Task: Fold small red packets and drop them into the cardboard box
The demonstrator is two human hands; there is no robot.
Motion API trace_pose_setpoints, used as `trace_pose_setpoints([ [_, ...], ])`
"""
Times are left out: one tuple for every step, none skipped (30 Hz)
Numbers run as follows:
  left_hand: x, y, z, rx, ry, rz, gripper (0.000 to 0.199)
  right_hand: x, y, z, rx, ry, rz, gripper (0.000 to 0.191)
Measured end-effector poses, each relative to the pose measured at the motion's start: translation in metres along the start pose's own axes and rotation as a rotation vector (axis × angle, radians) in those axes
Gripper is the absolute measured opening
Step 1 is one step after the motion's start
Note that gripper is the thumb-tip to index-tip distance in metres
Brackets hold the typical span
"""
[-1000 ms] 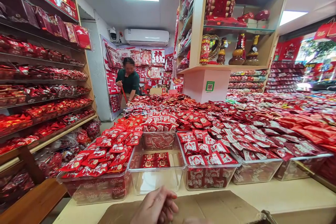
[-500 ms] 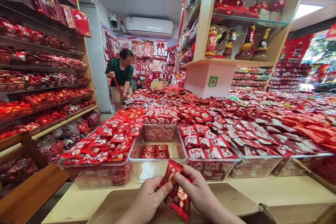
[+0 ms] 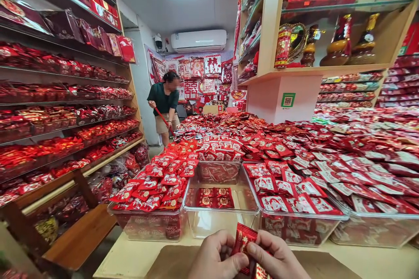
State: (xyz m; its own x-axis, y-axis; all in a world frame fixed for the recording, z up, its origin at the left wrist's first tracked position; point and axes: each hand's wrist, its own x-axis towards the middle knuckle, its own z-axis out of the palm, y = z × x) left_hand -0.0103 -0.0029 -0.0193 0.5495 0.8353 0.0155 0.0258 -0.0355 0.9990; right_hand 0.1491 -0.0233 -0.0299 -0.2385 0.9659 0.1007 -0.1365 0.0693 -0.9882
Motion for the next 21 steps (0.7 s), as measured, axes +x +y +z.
trace_pose_setpoints([
  [0.0, 0.0, 0.001, -0.012, -0.01, -0.003, 0.041, 0.0, 0.0, -0.001, -0.012, 0.002, 0.0, 0.032],
  [-0.001, 0.001, 0.002, -0.022, -0.015, -0.003, 0.041, -0.001, -0.001, -0.001, -0.031, 0.009, 0.003, 0.033],
  [-0.001, 0.002, 0.002, -0.026, -0.015, 0.002, 0.041, -0.001, -0.002, -0.002, -0.057, 0.016, 0.009, 0.034],
  [-0.002, 0.003, 0.003, -0.023, -0.008, 0.007, 0.039, -0.002, -0.003, -0.002, -0.087, 0.023, 0.012, 0.034],
  [-0.002, 0.004, 0.003, -0.012, 0.007, 0.015, 0.036, -0.002, -0.004, -0.002, -0.114, 0.033, 0.009, 0.034],
  [-0.003, 0.006, 0.003, 0.005, 0.028, 0.023, 0.031, -0.002, -0.004, -0.002, -0.134, 0.038, 0.008, 0.033],
  [-0.003, 0.008, 0.003, 0.026, 0.051, 0.029, 0.026, -0.002, -0.003, -0.002, -0.14, 0.038, 0.014, 0.032],
  [-0.004, 0.01, 0.003, 0.049, 0.07, 0.034, 0.021, -0.002, -0.001, -0.003, -0.134, 0.04, 0.021, 0.032],
  [-0.005, 0.012, 0.003, 0.071, 0.082, 0.037, 0.018, -0.002, 0.001, -0.003, -0.12, 0.035, 0.033, 0.033],
  [-0.006, 0.014, 0.004, 0.094, 0.089, 0.039, 0.016, -0.001, 0.004, -0.004, -0.096, 0.033, 0.049, 0.034],
  [-0.006, 0.015, 0.005, 0.119, 0.089, 0.041, 0.016, 0.0, 0.007, -0.004, -0.067, 0.022, 0.068, 0.035],
  [-0.007, 0.017, 0.006, 0.145, 0.086, 0.041, 0.017, 0.0, 0.008, -0.004, -0.035, 0.008, 0.079, 0.036],
  [-0.008, 0.018, 0.007, 0.173, 0.086, 0.042, 0.018, 0.0, 0.009, -0.004, 0.0, -0.001, 0.084, 0.036],
  [-0.008, 0.018, 0.007, 0.205, 0.09, 0.045, 0.018, 0.0, 0.008, -0.004, 0.039, -0.013, 0.094, 0.037],
  [-0.008, 0.018, 0.008, 0.238, 0.099, 0.052, 0.018, -0.001, 0.005, -0.003, 0.083, -0.017, 0.11, 0.038],
  [-0.009, 0.018, 0.008, 0.272, 0.113, 0.06, 0.019, -0.002, 0.002, -0.002, 0.122, -0.008, 0.128, 0.038],
  [-0.009, 0.018, 0.008, 0.307, 0.126, 0.07, 0.02, -0.003, -0.001, -0.001, 0.151, 0.014, 0.151, 0.039],
  [-0.009, 0.017, 0.007, 0.341, 0.136, 0.078, 0.021, -0.004, -0.004, 0.001, 0.173, 0.048, 0.181, 0.041],
  [-0.009, 0.017, 0.006, 0.373, 0.14, 0.083, 0.023, -0.005, -0.006, 0.002, 0.185, 0.076, 0.214, 0.042],
  [-0.009, 0.017, 0.005, 0.4, 0.139, 0.082, 0.024, -0.004, -0.006, 0.002, 0.188, 0.096, 0.236, 0.042],
  [-0.009, 0.017, 0.004, 0.419, 0.131, 0.078, 0.025, -0.004, -0.004, 0.003, 0.183, 0.109, 0.242, 0.042],
])
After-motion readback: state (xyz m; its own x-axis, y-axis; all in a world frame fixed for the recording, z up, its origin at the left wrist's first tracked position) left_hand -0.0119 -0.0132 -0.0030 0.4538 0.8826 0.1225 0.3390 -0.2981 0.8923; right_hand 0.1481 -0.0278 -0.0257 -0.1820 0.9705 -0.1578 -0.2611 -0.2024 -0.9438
